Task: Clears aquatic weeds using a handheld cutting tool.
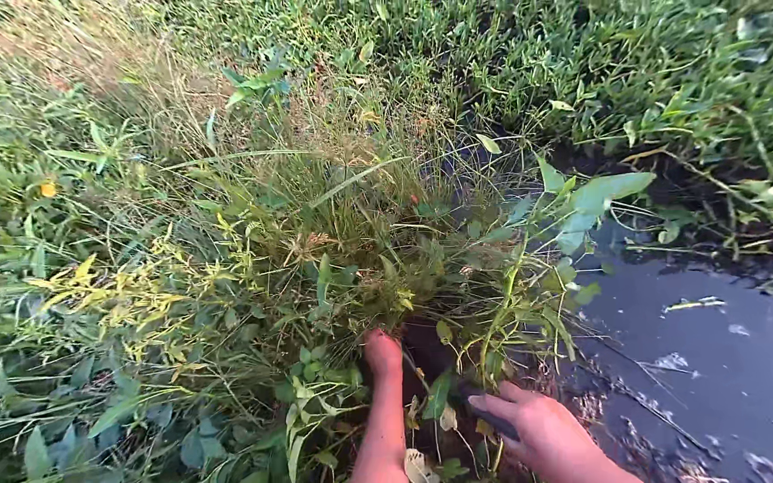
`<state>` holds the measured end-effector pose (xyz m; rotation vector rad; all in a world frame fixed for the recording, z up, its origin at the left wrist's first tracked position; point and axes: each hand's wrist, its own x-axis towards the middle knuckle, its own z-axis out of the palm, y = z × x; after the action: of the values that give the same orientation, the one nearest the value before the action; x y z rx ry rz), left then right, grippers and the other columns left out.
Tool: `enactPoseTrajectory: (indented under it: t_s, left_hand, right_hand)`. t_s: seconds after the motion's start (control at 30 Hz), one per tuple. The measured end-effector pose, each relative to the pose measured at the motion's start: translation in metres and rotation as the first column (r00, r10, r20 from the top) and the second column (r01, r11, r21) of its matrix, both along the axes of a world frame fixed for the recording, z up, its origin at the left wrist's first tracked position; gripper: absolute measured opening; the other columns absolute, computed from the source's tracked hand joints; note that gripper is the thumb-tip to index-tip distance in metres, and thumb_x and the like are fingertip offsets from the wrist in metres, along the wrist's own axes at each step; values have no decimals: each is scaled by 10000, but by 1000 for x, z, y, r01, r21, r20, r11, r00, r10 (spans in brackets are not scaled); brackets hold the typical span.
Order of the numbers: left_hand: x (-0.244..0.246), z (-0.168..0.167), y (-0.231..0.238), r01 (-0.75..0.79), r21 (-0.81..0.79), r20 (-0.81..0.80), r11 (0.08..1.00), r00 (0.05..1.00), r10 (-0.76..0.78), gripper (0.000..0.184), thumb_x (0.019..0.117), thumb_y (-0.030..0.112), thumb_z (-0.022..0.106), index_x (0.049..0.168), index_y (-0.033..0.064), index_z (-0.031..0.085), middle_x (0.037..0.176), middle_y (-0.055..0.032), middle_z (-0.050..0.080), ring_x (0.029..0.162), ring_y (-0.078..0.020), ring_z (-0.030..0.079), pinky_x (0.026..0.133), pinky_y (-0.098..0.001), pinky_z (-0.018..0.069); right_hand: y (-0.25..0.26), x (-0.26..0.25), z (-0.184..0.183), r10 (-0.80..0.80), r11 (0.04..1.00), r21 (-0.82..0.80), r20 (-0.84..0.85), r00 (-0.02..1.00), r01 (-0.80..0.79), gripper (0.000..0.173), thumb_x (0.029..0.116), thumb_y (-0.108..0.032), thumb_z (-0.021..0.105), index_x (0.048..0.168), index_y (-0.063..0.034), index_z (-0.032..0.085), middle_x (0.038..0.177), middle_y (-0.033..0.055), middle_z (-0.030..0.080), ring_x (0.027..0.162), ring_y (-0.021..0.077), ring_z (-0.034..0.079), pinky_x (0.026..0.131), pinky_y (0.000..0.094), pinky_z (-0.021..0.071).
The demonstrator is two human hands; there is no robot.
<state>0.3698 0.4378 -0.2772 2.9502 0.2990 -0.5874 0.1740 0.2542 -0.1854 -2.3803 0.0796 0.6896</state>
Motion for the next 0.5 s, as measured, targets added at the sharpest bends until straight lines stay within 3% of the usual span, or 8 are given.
enactPoseTrajectory:
  t_s: [0.17, 0.33, 0.43, 0.5]
  left_hand:
    - [12, -2, 9, -69, -160, 74, 985, 994, 81, 317, 975, 165, 655, 1212, -41, 694, 1262, -246, 679, 1259, -350, 622, 1102, -494, 464]
    - [12, -6, 21, -138, -244, 98, 960, 981, 166, 328, 971, 126, 671, 1234, -69, 668, 1274, -269, 662, 1268, -367, 610, 1111, -495, 454]
    - [13, -13, 31, -241, -419, 144, 875, 934, 326, 326, 950, 75, 703, 1226, -91, 647, 1217, -277, 675, 1196, -353, 642, 1065, -476, 487]
    - [7, -12, 40, -296, -546, 115, 784, 900, 420, 384, 960, 35, 683, 1295, -122, 582, 1238, -294, 654, 1191, -347, 631, 1066, -464, 481]
  right_hand:
    - [5, 11, -7, 171, 985, 12, -61, 983, -171, 573, 923, -98, 678, 1439, -335, 598, 1257, 211, 644, 1055, 431, 674, 860, 613, 557]
    - [39, 66, -19, 152, 988, -8, -70, 986, -153, 560, 938, 19, 589, 1421, -265, 613, 1369, 232, 601, 1145, 474, 637, 918, 654, 523]
    - [66, 94, -11, 145, 988, -26, -128, 981, -150, 566, 937, 67, 543, 1414, -230, 612, 1399, 234, 574, 1136, 470, 643, 885, 644, 543]
    - [67, 83, -9, 133, 991, -6, -152, 979, -136, 587, 928, 44, 576, 1435, -249, 601, 1409, 229, 570, 1144, 469, 641, 889, 641, 547]
